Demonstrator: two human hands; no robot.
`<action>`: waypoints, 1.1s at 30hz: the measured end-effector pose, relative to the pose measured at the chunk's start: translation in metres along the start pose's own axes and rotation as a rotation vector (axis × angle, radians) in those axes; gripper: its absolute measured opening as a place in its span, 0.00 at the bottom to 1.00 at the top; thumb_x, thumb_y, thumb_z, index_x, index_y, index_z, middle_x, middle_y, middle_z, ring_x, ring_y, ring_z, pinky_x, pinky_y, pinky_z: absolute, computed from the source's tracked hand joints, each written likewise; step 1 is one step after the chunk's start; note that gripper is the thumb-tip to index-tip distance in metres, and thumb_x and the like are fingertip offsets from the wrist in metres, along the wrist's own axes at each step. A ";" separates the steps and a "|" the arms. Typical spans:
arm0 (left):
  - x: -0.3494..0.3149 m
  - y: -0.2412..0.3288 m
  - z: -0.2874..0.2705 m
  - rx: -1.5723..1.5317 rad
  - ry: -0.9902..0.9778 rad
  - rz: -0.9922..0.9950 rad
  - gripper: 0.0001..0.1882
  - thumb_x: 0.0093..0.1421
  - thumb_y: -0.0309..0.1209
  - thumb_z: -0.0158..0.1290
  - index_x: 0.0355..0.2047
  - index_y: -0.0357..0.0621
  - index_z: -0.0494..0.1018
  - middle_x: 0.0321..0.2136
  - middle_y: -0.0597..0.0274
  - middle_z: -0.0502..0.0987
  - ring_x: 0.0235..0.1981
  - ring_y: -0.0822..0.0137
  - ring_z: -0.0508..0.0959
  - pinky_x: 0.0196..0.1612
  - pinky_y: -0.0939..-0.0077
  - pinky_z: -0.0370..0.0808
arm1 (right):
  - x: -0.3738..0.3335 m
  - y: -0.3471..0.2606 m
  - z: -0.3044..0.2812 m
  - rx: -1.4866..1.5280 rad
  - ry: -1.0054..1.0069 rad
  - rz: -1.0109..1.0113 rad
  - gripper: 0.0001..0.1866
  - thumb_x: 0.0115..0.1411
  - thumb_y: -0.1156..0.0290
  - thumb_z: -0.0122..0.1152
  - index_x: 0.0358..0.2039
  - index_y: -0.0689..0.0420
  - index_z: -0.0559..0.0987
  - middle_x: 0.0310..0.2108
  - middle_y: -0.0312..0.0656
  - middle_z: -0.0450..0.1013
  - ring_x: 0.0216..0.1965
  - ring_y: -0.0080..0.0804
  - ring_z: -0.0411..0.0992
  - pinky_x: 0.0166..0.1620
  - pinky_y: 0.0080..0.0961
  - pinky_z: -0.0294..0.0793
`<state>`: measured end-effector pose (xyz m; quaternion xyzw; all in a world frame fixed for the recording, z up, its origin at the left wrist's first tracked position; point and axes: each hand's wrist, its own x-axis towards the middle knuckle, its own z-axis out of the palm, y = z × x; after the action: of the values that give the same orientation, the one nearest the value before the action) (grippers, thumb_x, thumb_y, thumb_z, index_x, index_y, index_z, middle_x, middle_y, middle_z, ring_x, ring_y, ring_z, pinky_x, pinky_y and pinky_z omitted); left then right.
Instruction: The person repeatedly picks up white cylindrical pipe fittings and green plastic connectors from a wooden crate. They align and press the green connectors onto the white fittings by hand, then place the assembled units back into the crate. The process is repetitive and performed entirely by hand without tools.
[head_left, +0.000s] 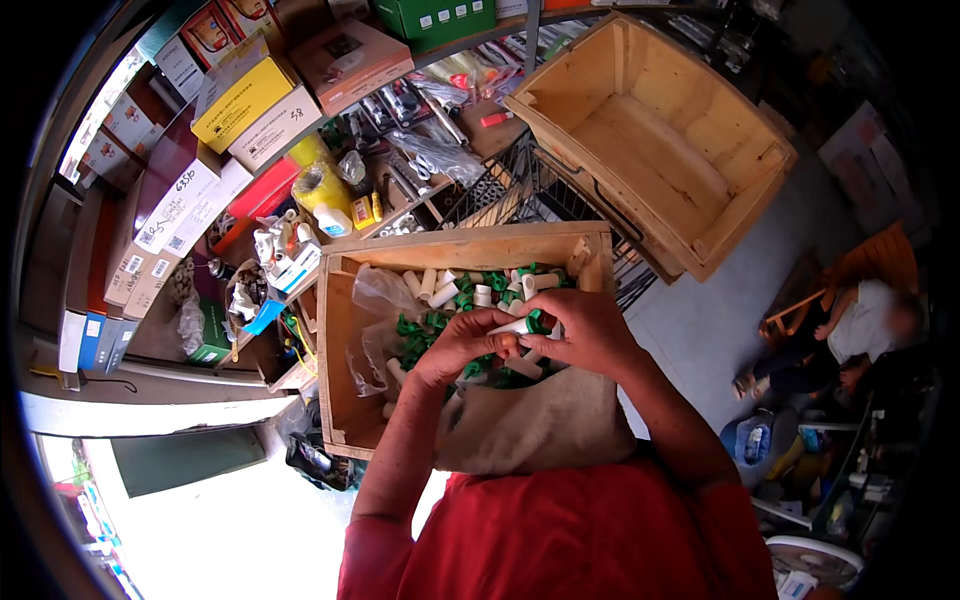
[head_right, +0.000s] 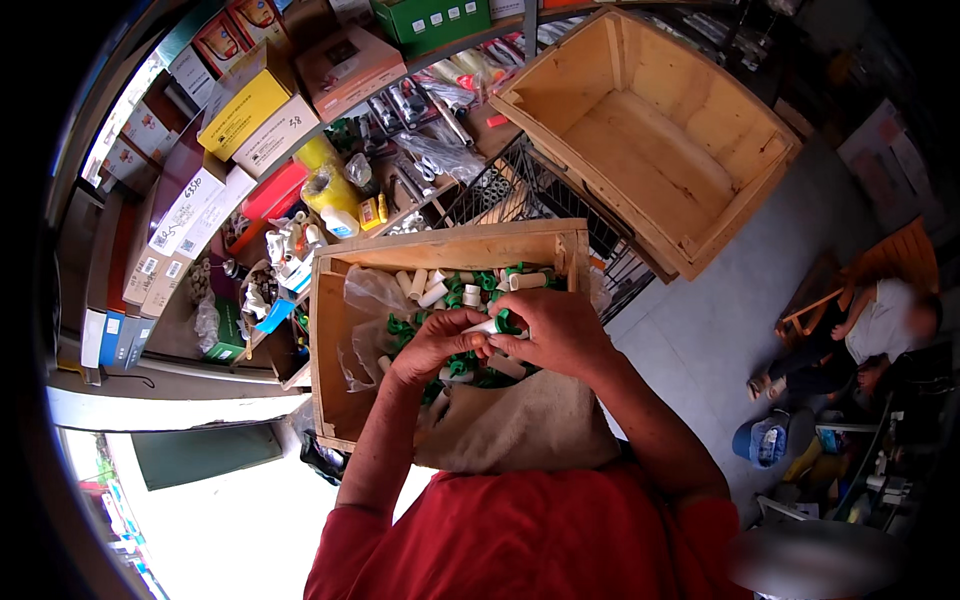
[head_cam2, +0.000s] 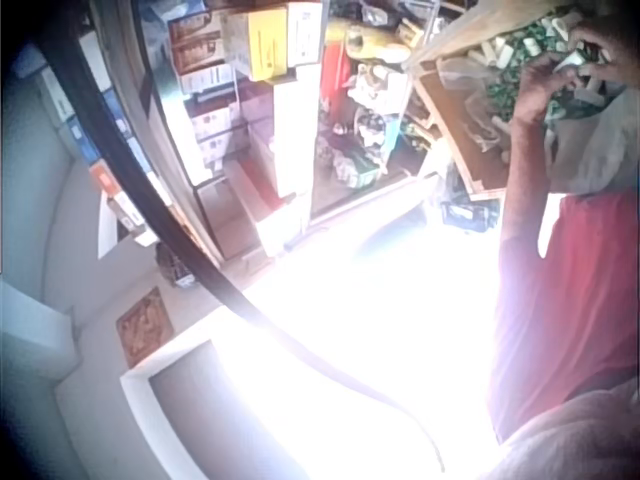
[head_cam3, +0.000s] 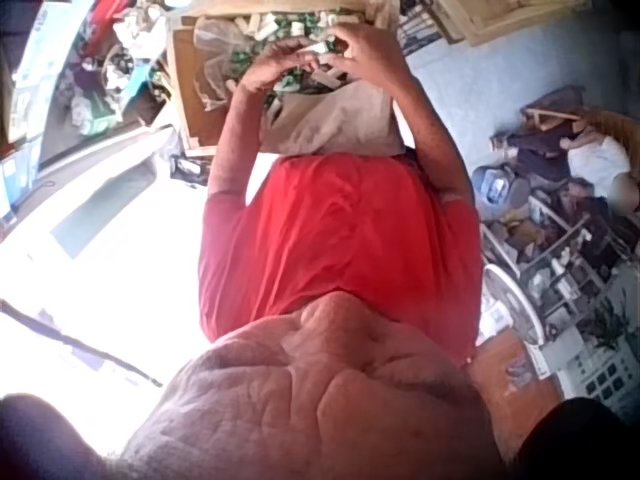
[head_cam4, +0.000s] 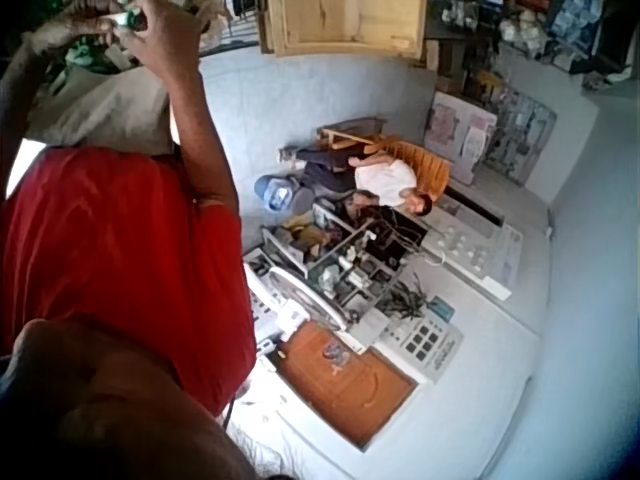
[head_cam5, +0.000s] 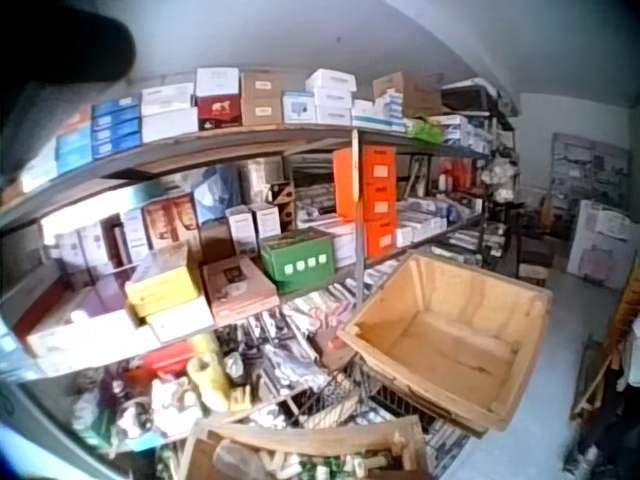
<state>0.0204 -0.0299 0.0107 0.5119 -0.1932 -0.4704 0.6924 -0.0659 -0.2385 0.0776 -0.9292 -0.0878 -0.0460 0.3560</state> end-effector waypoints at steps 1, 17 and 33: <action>0.000 0.000 0.000 0.008 0.004 -0.007 0.16 0.59 0.31 0.59 0.45 0.36 0.74 0.32 0.61 0.80 0.33 0.72 0.78 0.40 0.75 0.75 | -0.001 0.001 0.000 -0.003 0.025 -0.021 0.18 0.49 0.63 0.70 0.40 0.52 0.77 0.30 0.39 0.76 0.29 0.35 0.76 0.33 0.31 0.74; -0.018 -0.006 -0.066 -0.271 1.105 0.529 0.17 0.61 0.25 0.52 0.51 0.42 0.69 0.37 0.63 0.78 0.27 0.75 0.74 0.31 0.81 0.72 | -0.001 0.000 0.010 0.130 0.233 0.076 0.16 0.53 0.70 0.68 0.41 0.54 0.73 0.36 0.39 0.76 0.28 0.32 0.77 0.31 0.27 0.76; 0.009 -0.048 -0.055 0.580 0.673 0.217 0.13 0.57 0.27 0.57 0.43 0.41 0.76 0.30 0.59 0.80 0.32 0.69 0.79 0.37 0.74 0.75 | -0.003 0.004 0.013 0.237 0.314 0.060 0.16 0.53 0.73 0.67 0.42 0.58 0.74 0.36 0.40 0.76 0.29 0.27 0.75 0.32 0.23 0.75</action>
<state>0.0446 -0.0099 -0.0561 0.7858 -0.1334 -0.1291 0.5900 -0.0676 -0.2328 0.0653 -0.8643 -0.0085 -0.1693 0.4735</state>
